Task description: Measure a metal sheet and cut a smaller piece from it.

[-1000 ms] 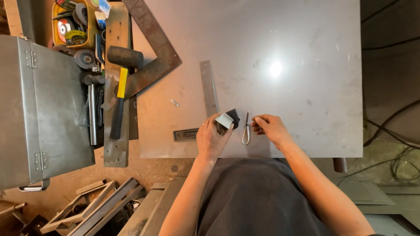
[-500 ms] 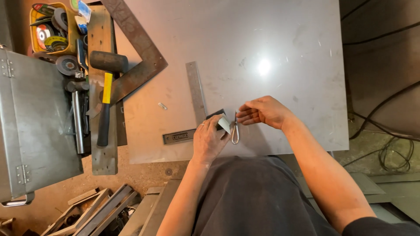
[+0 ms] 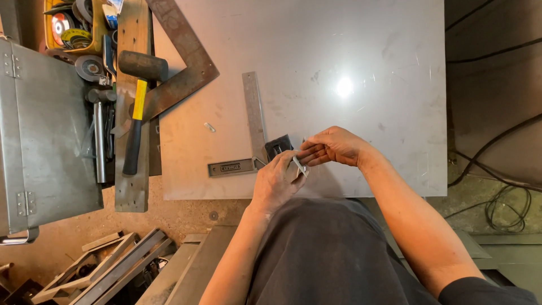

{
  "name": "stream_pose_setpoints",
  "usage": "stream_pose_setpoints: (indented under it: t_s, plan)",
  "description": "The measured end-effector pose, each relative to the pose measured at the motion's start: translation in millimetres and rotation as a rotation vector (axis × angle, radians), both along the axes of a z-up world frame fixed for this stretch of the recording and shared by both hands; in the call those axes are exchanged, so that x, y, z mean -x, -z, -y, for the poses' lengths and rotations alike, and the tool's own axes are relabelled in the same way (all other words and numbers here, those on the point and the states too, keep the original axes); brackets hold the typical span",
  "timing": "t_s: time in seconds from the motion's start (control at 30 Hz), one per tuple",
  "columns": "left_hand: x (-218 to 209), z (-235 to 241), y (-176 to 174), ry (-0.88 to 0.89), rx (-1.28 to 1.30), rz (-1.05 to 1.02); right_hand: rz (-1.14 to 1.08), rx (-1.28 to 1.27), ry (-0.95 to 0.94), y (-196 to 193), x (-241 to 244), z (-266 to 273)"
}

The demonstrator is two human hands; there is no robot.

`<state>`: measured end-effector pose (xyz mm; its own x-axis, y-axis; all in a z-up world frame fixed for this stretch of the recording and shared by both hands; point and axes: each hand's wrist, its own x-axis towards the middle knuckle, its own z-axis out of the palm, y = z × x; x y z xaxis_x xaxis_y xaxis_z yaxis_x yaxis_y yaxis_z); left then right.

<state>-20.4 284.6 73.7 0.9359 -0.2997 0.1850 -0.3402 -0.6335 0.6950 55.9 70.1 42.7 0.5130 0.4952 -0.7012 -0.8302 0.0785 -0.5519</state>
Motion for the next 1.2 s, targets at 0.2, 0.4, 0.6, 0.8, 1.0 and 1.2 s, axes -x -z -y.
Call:
stream_pose_setpoints:
  t_s: [0.2, 0.4, 0.6, 0.8, 1.0, 1.2]
  plan:
    - [5, -2, -2, 0.0, 0.029, -0.021, -0.006, -0.006, -0.018, 2, 4, -3]
    - [7, -6, -8, -0.069, 0.019, -0.026, 0.063, 0.069, -0.011, 21, 12, -7]
    - [9, -7, -14, -0.041, 0.039, -0.039, 0.208, 0.271, -0.003, 21, 23, -16]
    - [10, -4, -13, -0.024, 0.121, -0.07, 0.264, 0.176, -0.041, 25, 31, -24]
    - [16, -5, 25, -0.067, 0.095, -0.124, 0.302, 0.135, 0.025, 19, 34, -28]
    - [14, -10, 17, -0.115, 0.083, -0.199, 0.295, 0.262, 0.074, -16, 28, -15]
